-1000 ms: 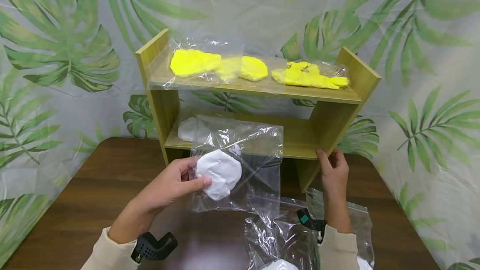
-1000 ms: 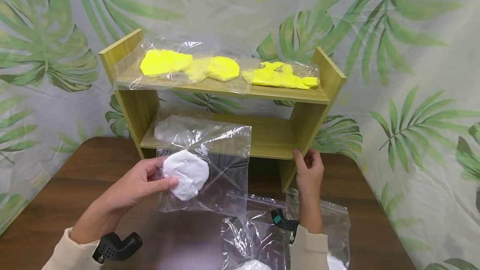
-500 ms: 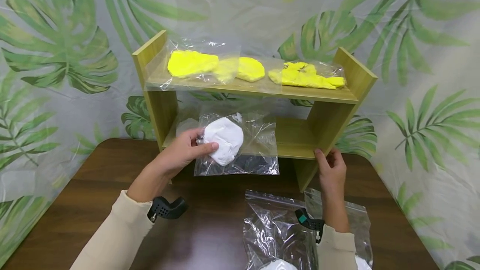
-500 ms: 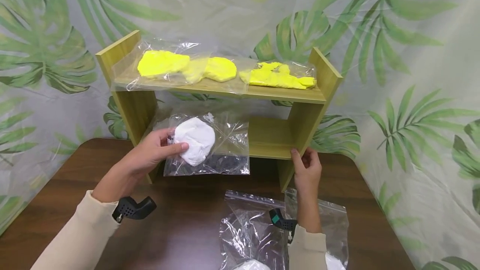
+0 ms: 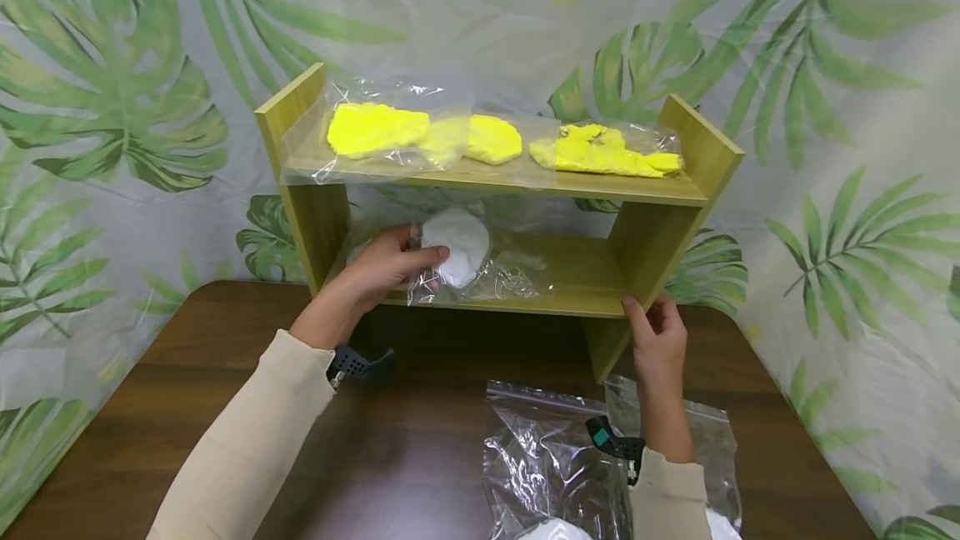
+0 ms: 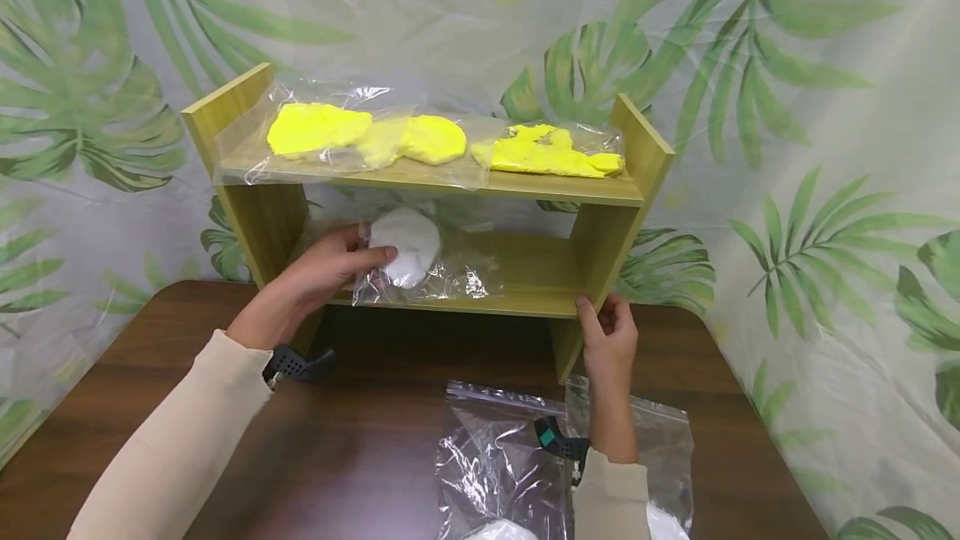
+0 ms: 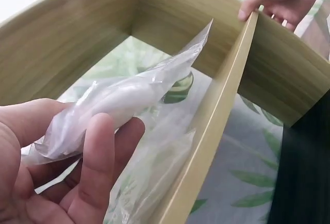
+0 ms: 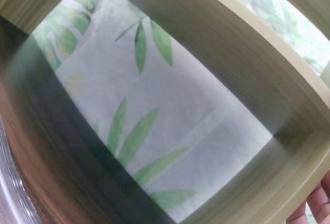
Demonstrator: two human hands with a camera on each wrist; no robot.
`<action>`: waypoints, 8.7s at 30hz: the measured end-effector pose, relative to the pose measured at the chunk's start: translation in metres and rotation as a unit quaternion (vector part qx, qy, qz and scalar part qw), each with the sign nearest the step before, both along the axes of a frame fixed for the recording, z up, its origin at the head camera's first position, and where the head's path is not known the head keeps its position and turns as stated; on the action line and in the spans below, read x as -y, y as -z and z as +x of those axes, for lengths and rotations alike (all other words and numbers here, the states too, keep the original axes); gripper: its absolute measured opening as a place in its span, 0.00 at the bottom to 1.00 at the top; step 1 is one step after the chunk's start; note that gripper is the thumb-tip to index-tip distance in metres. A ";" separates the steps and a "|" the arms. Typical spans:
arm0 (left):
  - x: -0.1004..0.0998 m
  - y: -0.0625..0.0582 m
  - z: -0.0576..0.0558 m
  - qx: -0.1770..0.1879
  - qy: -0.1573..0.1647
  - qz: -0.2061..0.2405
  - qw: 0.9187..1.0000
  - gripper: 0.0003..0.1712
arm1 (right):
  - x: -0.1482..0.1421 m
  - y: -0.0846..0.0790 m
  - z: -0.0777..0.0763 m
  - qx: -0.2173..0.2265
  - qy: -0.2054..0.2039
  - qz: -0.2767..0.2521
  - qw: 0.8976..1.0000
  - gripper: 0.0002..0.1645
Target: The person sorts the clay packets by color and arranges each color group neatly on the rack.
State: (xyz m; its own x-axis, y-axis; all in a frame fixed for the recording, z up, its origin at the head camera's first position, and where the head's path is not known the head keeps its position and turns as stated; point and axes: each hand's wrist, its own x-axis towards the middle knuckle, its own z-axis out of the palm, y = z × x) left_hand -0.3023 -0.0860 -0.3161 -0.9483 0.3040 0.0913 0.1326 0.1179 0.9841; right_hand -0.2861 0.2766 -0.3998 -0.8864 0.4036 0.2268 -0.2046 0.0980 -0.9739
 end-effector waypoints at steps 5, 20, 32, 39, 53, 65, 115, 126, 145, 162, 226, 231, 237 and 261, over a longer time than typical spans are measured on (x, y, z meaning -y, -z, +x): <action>0.000 0.000 -0.010 0.016 0.012 0.016 1.000 0.14 | 0.000 0.000 -0.001 0.005 0.001 -0.002 1.000 0.14; -0.005 -0.007 -0.011 -0.020 -0.100 -0.226 0.969 0.28 | 0.000 0.000 0.001 0.004 -0.009 -0.004 1.000 0.16; -0.008 -0.007 0.003 -0.113 -0.172 -0.356 0.912 0.34 | -0.001 0.000 0.000 -0.004 -0.009 -0.013 1.000 0.14; -0.011 0.004 0.012 -0.275 -0.222 -0.418 0.837 0.26 | 0.000 -0.001 -0.001 0.000 -0.010 -0.004 1.000 0.15; -0.019 0.013 0.023 -0.371 -0.261 -0.451 0.769 0.27 | -0.001 0.000 -0.002 -0.001 -0.011 -0.007 1.000 0.15; -0.017 0.017 0.017 -0.374 -0.265 -0.449 0.767 0.22 | -0.001 0.001 -0.002 -0.004 -0.006 -0.010 1.000 0.14; 0.027 0.050 0.120 -0.068 -0.088 -0.138 0.984 0.13 | -0.002 0.002 0.000 0.018 -0.012 0.001 1.000 0.16; 0.008 0.099 0.134 0.130 0.120 0.080 0.981 0.20 | -0.001 0.001 0.000 0.009 -0.012 -0.009 1.000 0.15; -0.031 0.150 0.146 0.260 0.204 0.125 0.935 0.23 | -0.006 0.004 0.000 0.008 0.008 -0.027 1.000 0.13; -0.044 0.170 0.158 0.332 0.267 0.186 0.885 0.25 | 0.001 0.001 -0.002 -0.006 0.005 -0.015 1.000 0.10; -0.046 0.178 0.132 0.218 -0.030 0.100 0.970 0.06 | 0.002 0.002 -0.002 -0.016 -0.018 -0.043 0.999 0.14; -0.042 0.176 0.129 0.216 -0.032 0.104 0.970 0.08 | 0.000 0.002 -0.003 -0.005 -0.019 -0.037 0.999 0.14; -0.040 0.175 0.131 0.210 -0.009 0.096 0.973 0.18 | -0.001 0.003 -0.004 0.001 -0.020 -0.036 0.999 0.14; -0.038 0.180 0.133 0.189 0.018 0.080 0.979 0.12 | 0.001 0.003 -0.003 -0.005 -0.008 -0.027 1.000 0.12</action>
State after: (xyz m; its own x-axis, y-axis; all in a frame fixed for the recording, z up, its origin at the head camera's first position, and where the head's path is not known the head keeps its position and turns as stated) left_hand -0.1697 -0.0483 -0.4957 -0.9125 0.3489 -0.2136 -0.2424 -0.0406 0.9693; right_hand -0.2889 0.2752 -0.4027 -0.8907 0.4010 0.2141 -0.2155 0.0421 -0.9756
